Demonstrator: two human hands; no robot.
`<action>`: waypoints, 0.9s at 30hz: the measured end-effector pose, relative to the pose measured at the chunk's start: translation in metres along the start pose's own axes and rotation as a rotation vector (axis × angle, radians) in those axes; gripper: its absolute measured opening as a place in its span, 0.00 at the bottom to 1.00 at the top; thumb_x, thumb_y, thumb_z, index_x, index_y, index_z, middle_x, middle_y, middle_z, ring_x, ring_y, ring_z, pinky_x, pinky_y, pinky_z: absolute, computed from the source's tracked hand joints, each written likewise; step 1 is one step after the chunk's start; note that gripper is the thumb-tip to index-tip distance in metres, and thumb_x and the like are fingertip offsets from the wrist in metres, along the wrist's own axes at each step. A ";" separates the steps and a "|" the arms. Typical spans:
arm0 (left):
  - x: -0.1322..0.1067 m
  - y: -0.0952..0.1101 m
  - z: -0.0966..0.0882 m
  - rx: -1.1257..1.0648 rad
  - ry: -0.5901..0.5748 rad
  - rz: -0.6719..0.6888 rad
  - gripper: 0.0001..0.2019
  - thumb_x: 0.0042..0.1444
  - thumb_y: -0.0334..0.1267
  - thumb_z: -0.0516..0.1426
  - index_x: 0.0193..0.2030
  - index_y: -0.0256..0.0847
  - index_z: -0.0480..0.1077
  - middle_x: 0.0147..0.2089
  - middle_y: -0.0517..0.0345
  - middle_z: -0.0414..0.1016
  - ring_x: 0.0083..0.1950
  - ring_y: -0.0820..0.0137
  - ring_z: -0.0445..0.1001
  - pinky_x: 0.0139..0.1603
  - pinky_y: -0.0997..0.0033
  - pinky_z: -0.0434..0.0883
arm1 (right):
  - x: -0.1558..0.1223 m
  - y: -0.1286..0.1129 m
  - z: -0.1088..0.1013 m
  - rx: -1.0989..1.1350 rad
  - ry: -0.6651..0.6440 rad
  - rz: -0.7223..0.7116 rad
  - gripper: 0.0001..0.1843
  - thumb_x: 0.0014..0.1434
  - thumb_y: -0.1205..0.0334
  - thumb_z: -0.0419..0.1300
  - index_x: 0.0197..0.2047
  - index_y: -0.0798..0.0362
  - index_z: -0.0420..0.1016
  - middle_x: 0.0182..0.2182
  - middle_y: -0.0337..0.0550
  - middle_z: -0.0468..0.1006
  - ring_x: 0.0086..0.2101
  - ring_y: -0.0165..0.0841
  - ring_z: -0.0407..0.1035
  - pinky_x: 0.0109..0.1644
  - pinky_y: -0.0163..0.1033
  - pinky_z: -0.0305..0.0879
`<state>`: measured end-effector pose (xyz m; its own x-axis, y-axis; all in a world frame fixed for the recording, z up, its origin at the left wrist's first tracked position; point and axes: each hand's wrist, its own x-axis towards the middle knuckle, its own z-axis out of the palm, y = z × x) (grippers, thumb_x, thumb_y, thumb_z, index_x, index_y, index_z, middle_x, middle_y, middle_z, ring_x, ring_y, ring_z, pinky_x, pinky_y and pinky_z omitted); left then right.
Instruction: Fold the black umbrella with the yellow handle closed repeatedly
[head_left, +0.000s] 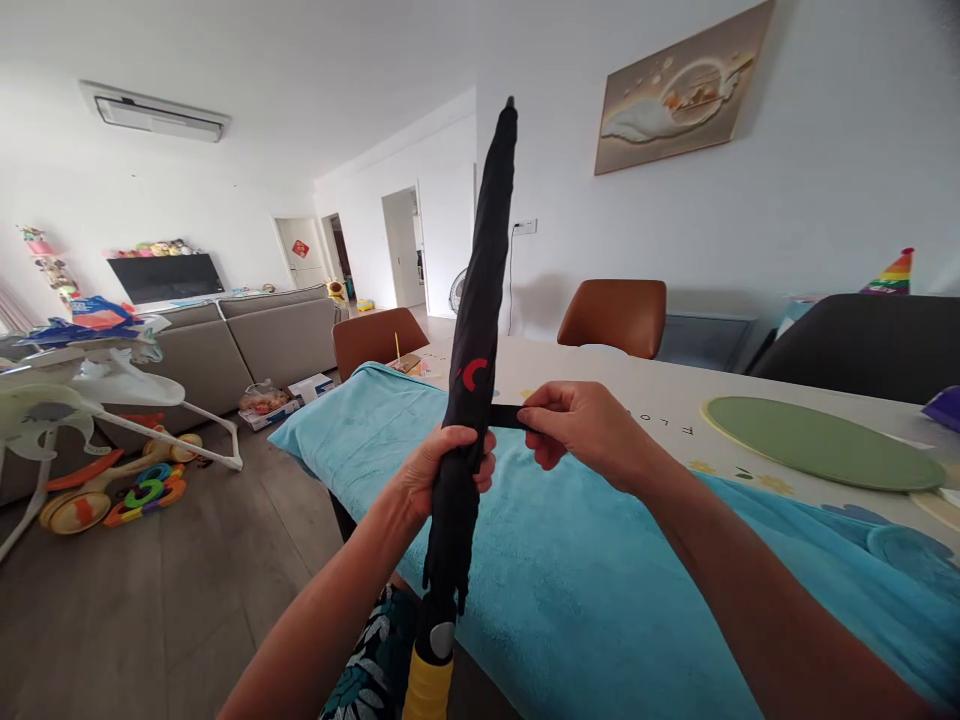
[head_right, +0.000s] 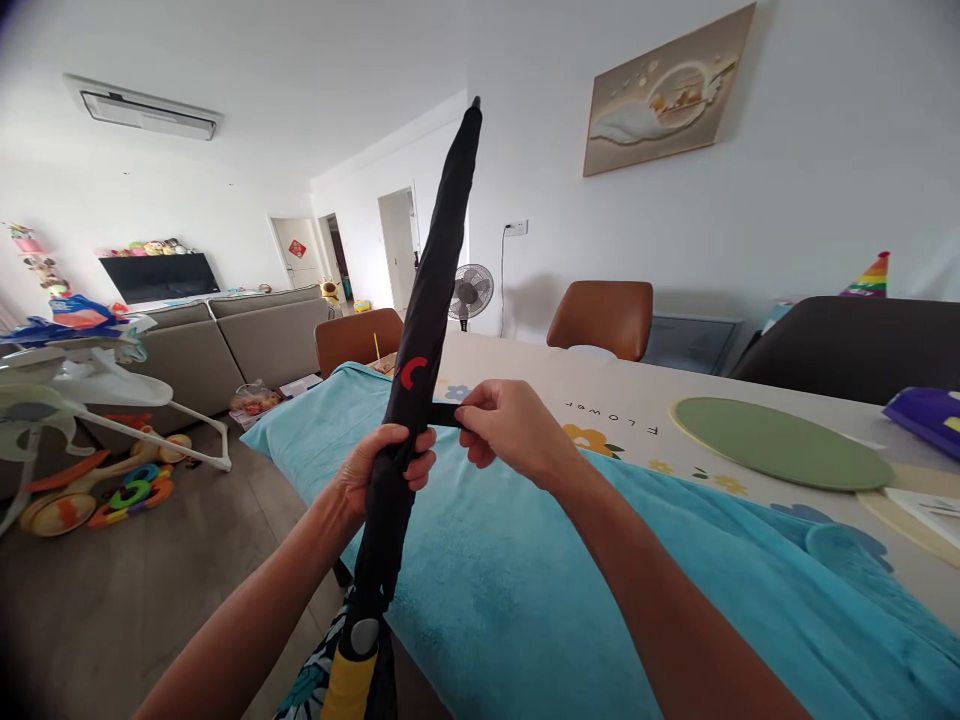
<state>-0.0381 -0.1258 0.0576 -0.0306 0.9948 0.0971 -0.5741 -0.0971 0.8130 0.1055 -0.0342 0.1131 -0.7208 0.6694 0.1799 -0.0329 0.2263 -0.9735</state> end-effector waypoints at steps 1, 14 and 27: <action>0.000 0.000 0.000 0.013 0.012 0.004 0.09 0.43 0.38 0.58 0.29 0.35 0.64 0.26 0.62 0.62 0.20 0.81 0.58 0.21 0.77 0.58 | -0.001 0.000 0.002 0.007 0.032 -0.037 0.02 0.45 0.68 0.62 0.26 0.56 0.72 0.14 0.38 0.71 0.13 0.26 0.63 0.16 0.30 0.60; -0.002 -0.001 -0.001 0.011 0.012 -0.013 0.11 0.44 0.37 0.58 0.35 0.36 0.68 0.32 0.59 0.69 0.21 0.79 0.62 0.21 0.77 0.60 | -0.012 -0.006 0.005 -0.264 -0.130 -0.272 0.13 0.49 0.71 0.53 0.34 0.50 0.76 0.21 0.35 0.73 0.19 0.24 0.61 0.21 0.28 0.55; -0.005 -0.001 0.006 0.092 0.063 -0.037 0.12 0.42 0.38 0.58 0.34 0.34 0.66 0.24 0.60 0.67 0.20 0.77 0.65 0.20 0.77 0.62 | -0.017 -0.014 0.008 -0.361 -0.115 -0.207 0.06 0.52 0.65 0.52 0.35 0.53 0.66 0.19 0.35 0.70 0.17 0.25 0.60 0.20 0.30 0.55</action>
<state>-0.0325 -0.1311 0.0602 -0.0641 0.9974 0.0325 -0.4981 -0.0602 0.8650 0.1126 -0.0549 0.1224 -0.7977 0.5051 0.3295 0.0445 0.5942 -0.8031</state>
